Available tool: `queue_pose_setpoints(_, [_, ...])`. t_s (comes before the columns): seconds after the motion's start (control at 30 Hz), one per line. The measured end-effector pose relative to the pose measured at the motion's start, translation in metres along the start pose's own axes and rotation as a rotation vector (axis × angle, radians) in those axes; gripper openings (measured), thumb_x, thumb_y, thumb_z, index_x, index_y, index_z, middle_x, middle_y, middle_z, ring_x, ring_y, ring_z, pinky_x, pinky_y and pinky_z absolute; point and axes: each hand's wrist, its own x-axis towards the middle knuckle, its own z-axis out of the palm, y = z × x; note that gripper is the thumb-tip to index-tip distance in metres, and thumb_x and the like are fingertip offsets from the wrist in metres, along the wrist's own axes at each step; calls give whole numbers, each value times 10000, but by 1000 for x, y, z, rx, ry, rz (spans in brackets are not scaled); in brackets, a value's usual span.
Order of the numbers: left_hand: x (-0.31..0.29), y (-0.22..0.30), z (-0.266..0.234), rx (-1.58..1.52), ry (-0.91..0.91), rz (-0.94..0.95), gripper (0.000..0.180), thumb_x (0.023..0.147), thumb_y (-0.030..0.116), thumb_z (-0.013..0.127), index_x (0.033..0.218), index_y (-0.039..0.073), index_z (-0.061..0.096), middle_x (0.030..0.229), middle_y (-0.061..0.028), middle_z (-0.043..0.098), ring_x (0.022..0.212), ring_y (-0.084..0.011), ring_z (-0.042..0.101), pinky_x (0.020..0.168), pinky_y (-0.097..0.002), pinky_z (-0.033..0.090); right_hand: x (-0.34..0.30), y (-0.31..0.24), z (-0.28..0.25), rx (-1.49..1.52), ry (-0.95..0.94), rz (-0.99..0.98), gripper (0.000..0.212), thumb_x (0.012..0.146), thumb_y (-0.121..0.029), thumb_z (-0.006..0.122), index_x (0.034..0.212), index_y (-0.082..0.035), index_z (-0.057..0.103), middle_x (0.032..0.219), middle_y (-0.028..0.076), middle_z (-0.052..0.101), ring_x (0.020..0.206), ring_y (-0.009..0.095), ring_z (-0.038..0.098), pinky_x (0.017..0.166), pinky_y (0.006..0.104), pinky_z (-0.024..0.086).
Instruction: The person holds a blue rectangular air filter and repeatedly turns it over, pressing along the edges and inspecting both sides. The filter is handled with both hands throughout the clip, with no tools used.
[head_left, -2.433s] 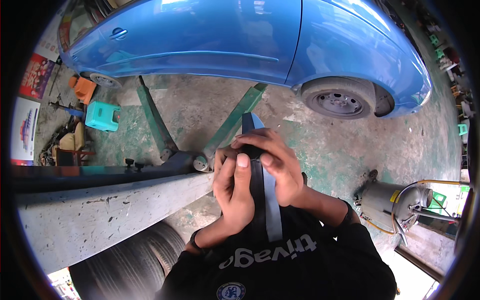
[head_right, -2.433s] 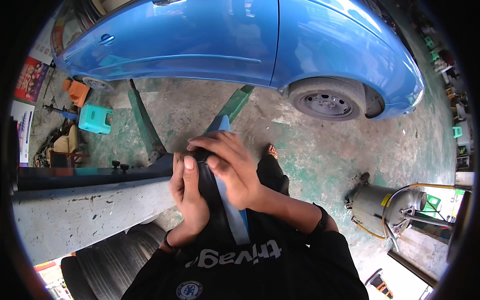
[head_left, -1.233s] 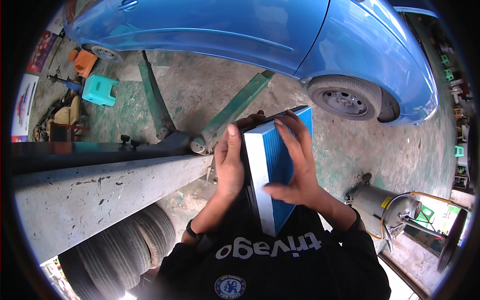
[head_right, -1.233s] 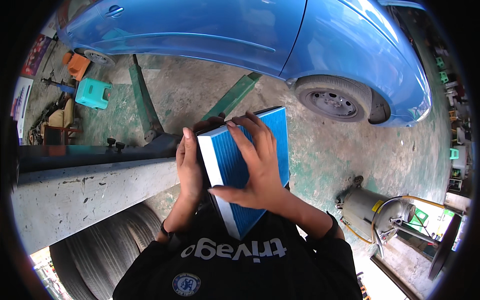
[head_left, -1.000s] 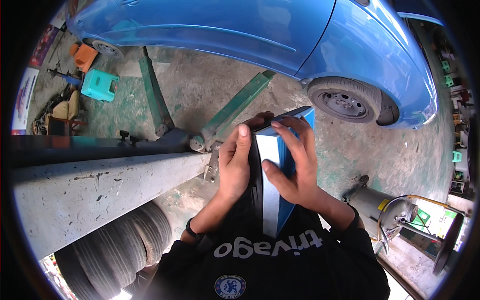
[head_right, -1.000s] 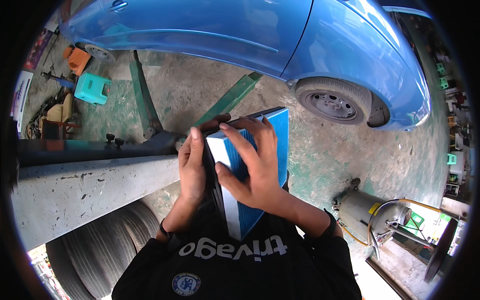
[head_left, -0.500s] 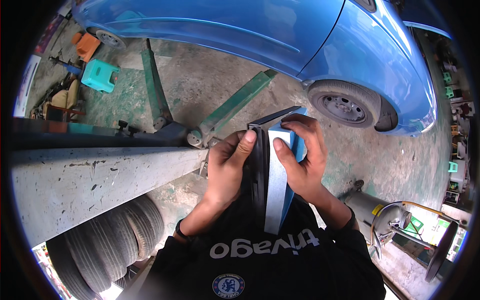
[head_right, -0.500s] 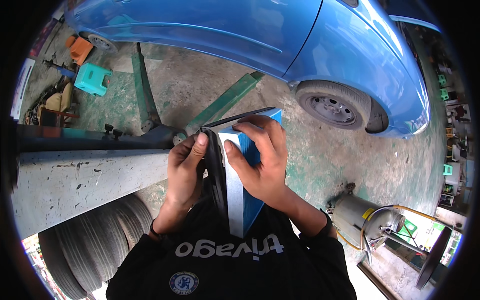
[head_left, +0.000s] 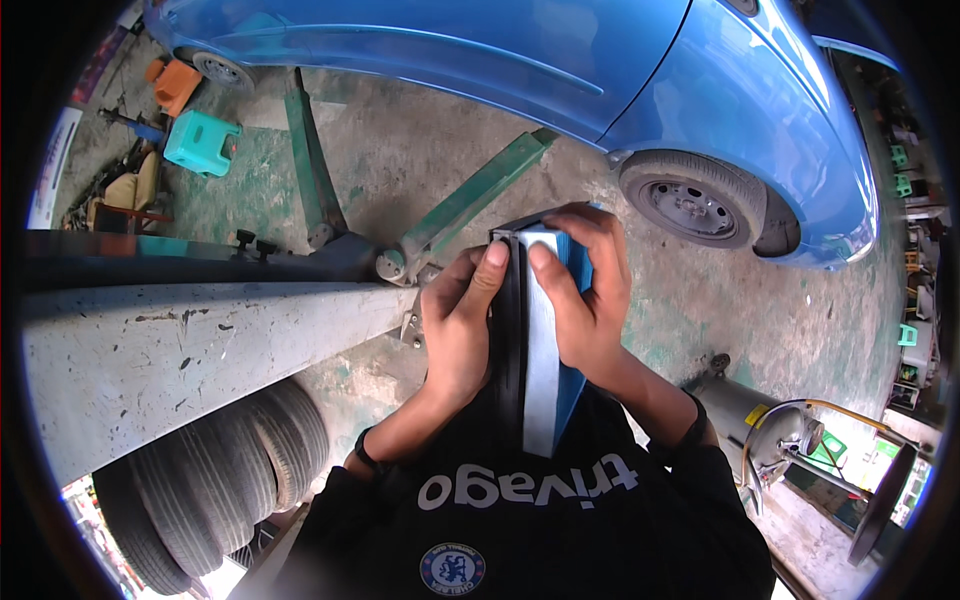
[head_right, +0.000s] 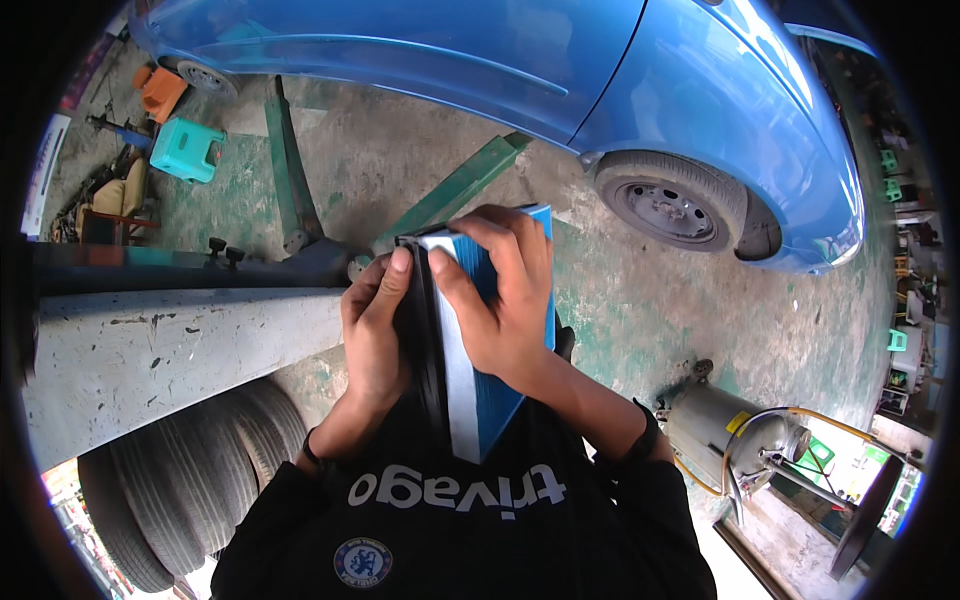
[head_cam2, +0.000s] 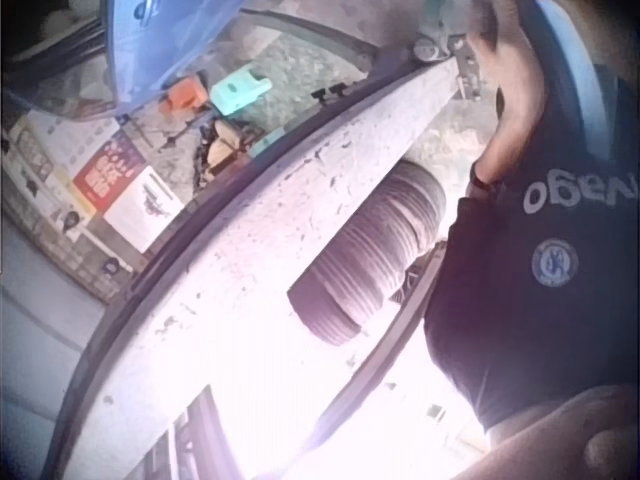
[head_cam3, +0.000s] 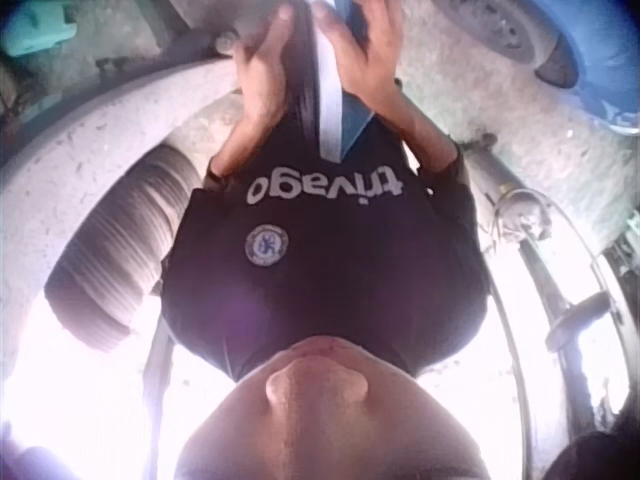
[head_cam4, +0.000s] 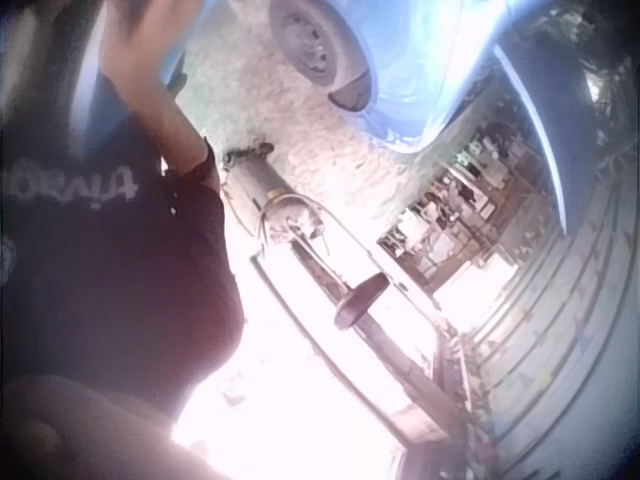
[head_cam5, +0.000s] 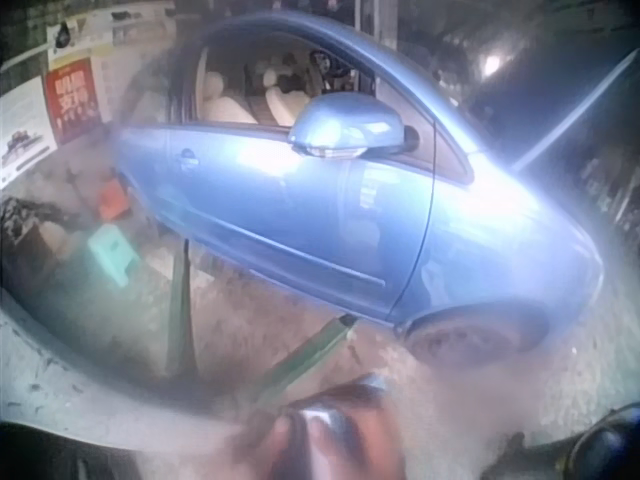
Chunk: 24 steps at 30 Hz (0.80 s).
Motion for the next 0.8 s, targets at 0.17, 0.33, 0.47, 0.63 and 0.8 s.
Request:
queue_pose_setpoints(0.17, [1, -4, 6, -196, 23, -46, 327, 979, 259, 584, 1017, -61, 642, 898, -35, 640, 790, -77, 536, 737, -213, 414, 2, 14, 5, -105, -13, -126, 272, 826, -165, 709, 1061, -50, 634, 1009, 118, 616, 873, 281, 566, 748, 382, 401])
queue_pose_setpoints(0.33, [11, -12, 5, -279, 3, -93, 280, 980, 243, 584, 1062, -24, 611, 967, -30, 630, 876, -79, 540, 798, -230, 416, 9, 21, 3, -369, -14, -263, 301, 792, -186, 745, 1057, -61, 675, 983, 105, 621, 825, 252, 566, 644, 360, 436])
queue_pose_setpoints(0.47, [19, -18, -2, -185, -6, -156, 208, 958, 226, 622, 1001, 22, 608, 918, 4, 607, 832, -67, 522, 764, -224, 408, 0, 18, 4, -424, -38, -49, 322, 800, -131, 764, 1073, -8, 647, 866, 111, 620, 714, 205, 592, 615, 312, 455])
queue_pose_setpoints(0.63, [19, -26, -6, -262, 22, -36, 166, 932, 193, 658, 965, 42, 600, 883, 13, 597, 783, -57, 503, 720, -212, 398, -7, 13, -9, -104, -223, 121, 339, 805, -124, 774, 1074, 13, 619, 687, 72, 603, 544, 132, 579, 522, 253, 450])
queue_pose_setpoints(0.8, [27, -30, -41, -315, 126, -295, 234, 983, 302, 555, 1138, 127, 563, 1059, -7, 613, 998, -187, 578, 864, -421, 461, -37, 3, -45, -26, -530, 216, 401, 787, -65, 730, 1167, -9, 615, 1117, 172, 601, 1030, 307, 620, 859, 362, 495])
